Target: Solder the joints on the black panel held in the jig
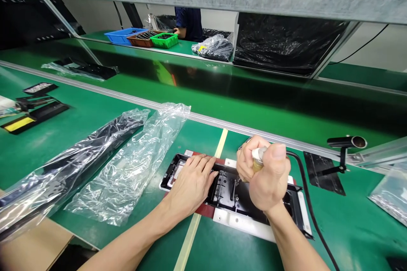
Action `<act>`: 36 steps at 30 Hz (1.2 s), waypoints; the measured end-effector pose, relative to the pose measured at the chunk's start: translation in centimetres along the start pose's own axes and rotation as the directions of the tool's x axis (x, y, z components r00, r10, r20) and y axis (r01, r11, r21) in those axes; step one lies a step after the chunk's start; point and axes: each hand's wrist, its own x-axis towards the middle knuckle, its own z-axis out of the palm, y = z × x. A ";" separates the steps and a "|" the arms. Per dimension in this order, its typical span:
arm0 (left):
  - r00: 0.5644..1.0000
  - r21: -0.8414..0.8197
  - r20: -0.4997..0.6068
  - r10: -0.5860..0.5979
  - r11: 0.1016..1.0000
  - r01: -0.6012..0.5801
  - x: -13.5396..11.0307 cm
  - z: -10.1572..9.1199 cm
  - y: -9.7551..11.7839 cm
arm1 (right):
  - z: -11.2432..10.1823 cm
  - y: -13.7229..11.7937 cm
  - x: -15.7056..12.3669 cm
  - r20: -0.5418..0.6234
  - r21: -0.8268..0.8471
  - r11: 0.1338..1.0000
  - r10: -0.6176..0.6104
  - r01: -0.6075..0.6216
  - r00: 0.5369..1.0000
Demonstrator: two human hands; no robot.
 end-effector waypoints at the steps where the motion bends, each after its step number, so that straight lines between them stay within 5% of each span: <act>1: 1.000 0.002 -0.003 0.001 1.000 -0.001 0.0 0.0 0.0 | 0.0 0.0 0.0 0.005 -0.003 1.000 -0.002 0.002 1.000; 36: 1.000 0.017 0.010 0.000 1.000 0.000 -0.1 -0.1 -0.1 | 0.3 0.0 0.0 0.003 -0.011 1.000 0.016 -0.016 1.000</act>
